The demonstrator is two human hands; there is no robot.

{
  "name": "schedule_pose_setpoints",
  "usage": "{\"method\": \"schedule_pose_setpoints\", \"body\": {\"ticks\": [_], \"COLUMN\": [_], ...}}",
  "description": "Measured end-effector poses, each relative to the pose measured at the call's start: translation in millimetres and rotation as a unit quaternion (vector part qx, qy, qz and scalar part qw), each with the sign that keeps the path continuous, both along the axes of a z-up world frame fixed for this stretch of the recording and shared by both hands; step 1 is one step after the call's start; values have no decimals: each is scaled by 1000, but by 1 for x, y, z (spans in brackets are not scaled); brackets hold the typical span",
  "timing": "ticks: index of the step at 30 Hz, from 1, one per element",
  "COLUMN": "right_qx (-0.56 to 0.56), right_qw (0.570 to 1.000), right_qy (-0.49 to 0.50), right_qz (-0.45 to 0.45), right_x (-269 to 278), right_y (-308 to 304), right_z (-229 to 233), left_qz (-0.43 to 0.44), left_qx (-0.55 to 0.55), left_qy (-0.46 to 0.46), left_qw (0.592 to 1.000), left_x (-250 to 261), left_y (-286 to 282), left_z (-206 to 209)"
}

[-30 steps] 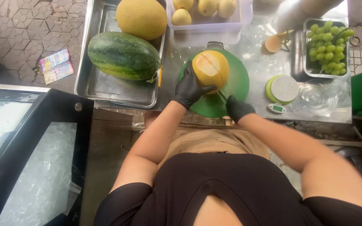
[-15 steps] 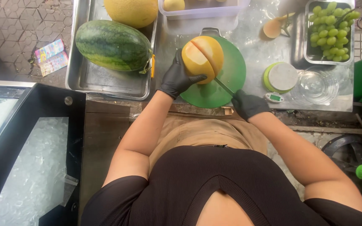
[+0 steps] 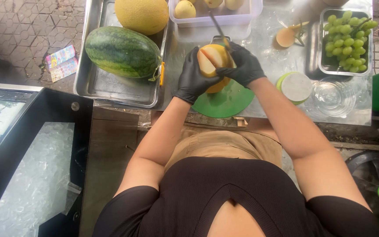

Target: Slice and peel a cantaloupe melon into wedges.

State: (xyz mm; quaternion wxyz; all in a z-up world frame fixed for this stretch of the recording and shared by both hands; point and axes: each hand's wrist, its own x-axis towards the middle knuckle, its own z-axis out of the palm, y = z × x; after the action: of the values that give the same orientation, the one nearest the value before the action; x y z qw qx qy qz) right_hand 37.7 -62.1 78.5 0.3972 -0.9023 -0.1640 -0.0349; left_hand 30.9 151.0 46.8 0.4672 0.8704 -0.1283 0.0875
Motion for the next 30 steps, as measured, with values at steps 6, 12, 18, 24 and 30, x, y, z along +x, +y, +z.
{"method": "schedule_pose_setpoints", "body": {"ticks": [6, 12, 18, 24, 30], "right_qx": [47, 134, 180, 206, 243], "right_qw": [991, 971, 917, 894, 837], "right_qy": [125, 197, 334, 363, 412], "right_qz": [-9, -37, -120, -162, -266], "right_x": [23, 45, 69, 95, 76], "right_y": [-16, -40, -40, -60, -88], "right_z": [-13, -42, -5, -34, -76], "left_qz": [-37, -65, -131, -182, -149], "left_qx": [2, 18, -42, -125, -196], "left_qy": [26, 24, 82, 129, 234], "left_qw": [999, 997, 987, 967, 940], "left_x": [-3, 2, 13, 3, -18], "left_y": [8, 16, 49, 81, 105], "left_z": [16, 12, 5, -17, -32]}}
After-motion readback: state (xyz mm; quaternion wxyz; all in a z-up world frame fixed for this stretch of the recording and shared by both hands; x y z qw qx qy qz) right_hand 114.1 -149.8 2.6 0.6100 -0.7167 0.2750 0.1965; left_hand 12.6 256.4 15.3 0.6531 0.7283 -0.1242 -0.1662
